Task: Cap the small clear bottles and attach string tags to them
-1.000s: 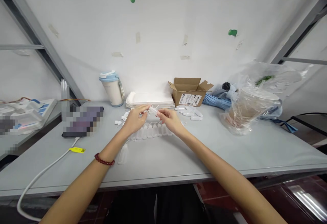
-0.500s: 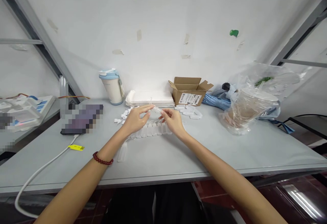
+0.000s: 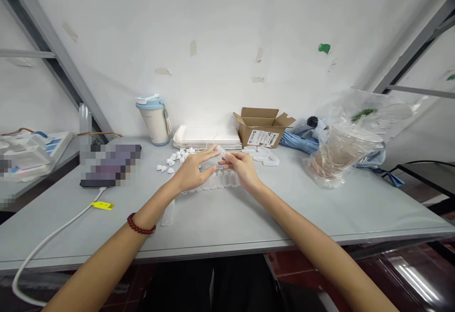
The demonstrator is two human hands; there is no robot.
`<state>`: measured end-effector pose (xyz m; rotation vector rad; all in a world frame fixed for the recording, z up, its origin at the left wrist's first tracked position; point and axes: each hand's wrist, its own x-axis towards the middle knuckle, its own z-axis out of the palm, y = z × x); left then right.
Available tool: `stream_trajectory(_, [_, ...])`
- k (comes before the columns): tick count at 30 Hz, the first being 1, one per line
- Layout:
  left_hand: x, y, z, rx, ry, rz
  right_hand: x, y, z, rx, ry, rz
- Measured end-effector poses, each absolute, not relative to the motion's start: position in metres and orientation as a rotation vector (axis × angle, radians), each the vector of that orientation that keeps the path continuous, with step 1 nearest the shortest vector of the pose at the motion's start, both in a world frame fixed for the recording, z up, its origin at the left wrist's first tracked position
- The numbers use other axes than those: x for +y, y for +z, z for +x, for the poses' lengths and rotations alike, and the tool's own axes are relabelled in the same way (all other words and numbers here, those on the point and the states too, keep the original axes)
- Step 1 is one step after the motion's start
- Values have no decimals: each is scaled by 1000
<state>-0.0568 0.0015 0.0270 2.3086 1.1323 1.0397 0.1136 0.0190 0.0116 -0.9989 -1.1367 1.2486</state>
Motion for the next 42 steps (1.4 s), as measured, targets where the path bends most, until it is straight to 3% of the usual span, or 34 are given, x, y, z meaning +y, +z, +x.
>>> stream_trajectory(15, [-5, 31, -57, 1033, 1028, 2356, 14, 8, 113, -1552, 1077, -941])
stream_trajectory(42, [-8, 27, -58, 937, 1170, 2703, -1, 13, 107, -1422, 1459, -893])
